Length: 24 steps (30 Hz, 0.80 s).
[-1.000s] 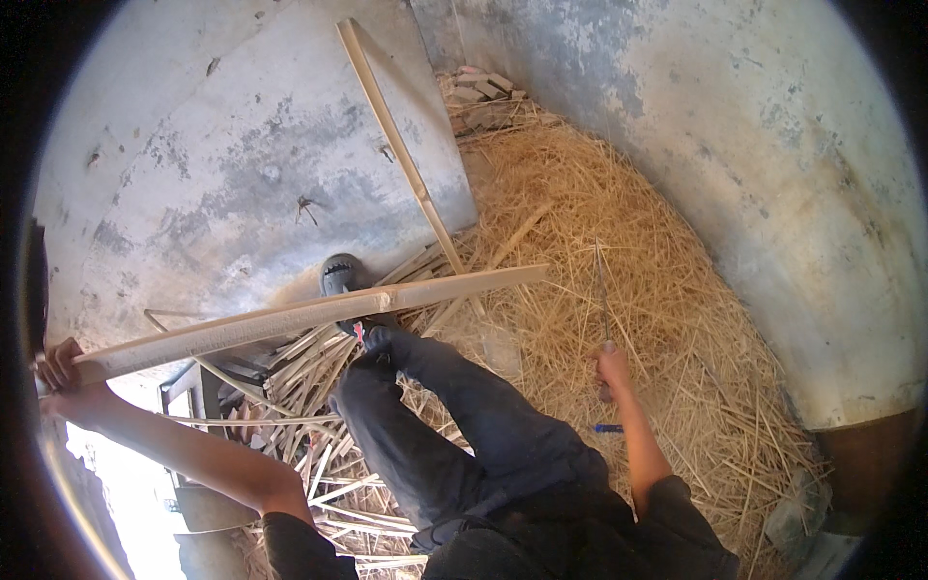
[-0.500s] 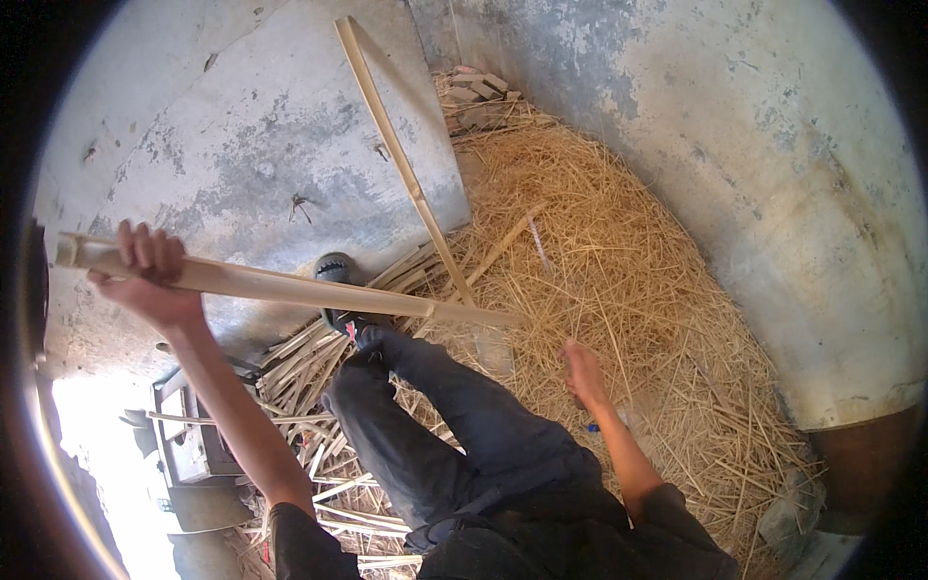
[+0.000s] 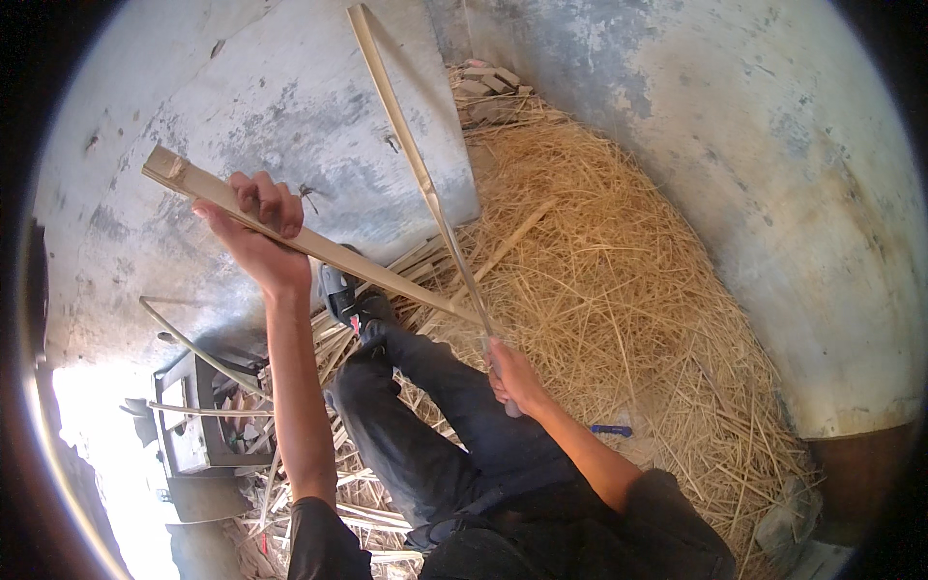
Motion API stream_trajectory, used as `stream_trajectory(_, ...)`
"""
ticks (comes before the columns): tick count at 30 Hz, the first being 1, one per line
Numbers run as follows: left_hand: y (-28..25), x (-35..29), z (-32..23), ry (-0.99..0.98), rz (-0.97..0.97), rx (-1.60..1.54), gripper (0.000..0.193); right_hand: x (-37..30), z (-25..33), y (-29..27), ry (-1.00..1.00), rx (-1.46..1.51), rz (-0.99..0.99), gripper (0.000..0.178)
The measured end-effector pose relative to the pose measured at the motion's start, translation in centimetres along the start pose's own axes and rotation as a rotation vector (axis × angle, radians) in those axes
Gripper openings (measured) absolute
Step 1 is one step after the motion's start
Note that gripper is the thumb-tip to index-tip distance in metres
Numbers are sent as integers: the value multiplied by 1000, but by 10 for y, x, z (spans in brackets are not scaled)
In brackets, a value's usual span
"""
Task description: The person sits on a straw-covered floor and uses a curved knife to shave a long piece of bamboo. They repeatedly scrape the surface to remove thin strips, occasionally rotating the bamboo to work on different sides. The person also uses a blue utility knife to further refine the bamboo's surface.
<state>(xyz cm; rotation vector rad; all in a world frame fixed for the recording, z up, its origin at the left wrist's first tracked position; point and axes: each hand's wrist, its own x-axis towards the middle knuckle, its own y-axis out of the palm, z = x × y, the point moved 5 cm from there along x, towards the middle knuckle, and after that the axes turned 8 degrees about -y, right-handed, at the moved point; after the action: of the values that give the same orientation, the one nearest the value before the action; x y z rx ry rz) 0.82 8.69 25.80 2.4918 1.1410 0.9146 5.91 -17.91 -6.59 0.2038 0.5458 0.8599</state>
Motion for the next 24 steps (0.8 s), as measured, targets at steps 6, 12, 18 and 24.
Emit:
stream_trajectory(6,42,-23,0,68,-48,166,74,3,10,29,-78,35,59,56)
stream_trajectory(12,60,-26,5,112,-114,210,73,15,-28,16,116,39,-16,60)
stream_trajectory(18,60,-28,6,143,-113,246,71,15,0,38,-108,-58,38,60)
stream_trajectory(24,66,-30,0,112,-103,238,75,63,-93,-50,222,-57,-134,59)
